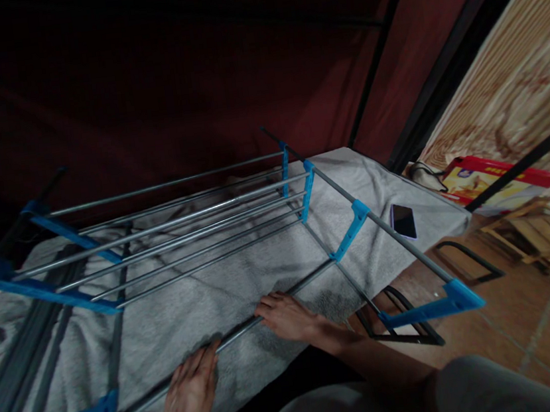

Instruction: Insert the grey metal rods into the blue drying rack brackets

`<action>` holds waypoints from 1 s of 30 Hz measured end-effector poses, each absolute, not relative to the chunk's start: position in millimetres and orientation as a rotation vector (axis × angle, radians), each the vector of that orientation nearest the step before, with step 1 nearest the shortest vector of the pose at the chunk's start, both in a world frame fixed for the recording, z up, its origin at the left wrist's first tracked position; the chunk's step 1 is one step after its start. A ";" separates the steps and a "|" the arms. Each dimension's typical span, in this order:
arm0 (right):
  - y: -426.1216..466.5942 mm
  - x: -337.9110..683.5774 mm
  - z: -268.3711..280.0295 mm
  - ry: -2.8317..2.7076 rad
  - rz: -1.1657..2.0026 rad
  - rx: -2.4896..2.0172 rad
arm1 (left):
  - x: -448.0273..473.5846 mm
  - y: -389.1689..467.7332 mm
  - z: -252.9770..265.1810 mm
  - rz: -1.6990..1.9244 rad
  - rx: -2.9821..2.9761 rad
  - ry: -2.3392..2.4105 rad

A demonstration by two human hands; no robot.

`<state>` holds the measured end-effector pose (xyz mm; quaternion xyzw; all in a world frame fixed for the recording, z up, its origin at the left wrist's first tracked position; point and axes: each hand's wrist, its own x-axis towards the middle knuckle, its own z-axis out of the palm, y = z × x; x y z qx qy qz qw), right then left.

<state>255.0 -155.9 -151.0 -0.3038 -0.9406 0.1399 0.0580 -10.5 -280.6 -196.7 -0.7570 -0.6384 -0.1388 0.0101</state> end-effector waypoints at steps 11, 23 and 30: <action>-154.8 256.0 -150.2 -2.838 0.455 -0.917 | -9.9 -277.6 -193.4 -0.401 -2.349 -1.913; -154.6 257.8 -149.4 -2.787 0.516 -0.959 | -2.9 -275.7 -194.7 -0.497 -2.293 -1.974; -161.8 266.3 -165.4 -2.701 0.564 -0.926 | 25.9 -287.6 -159.7 -0.350 -2.339 -2.275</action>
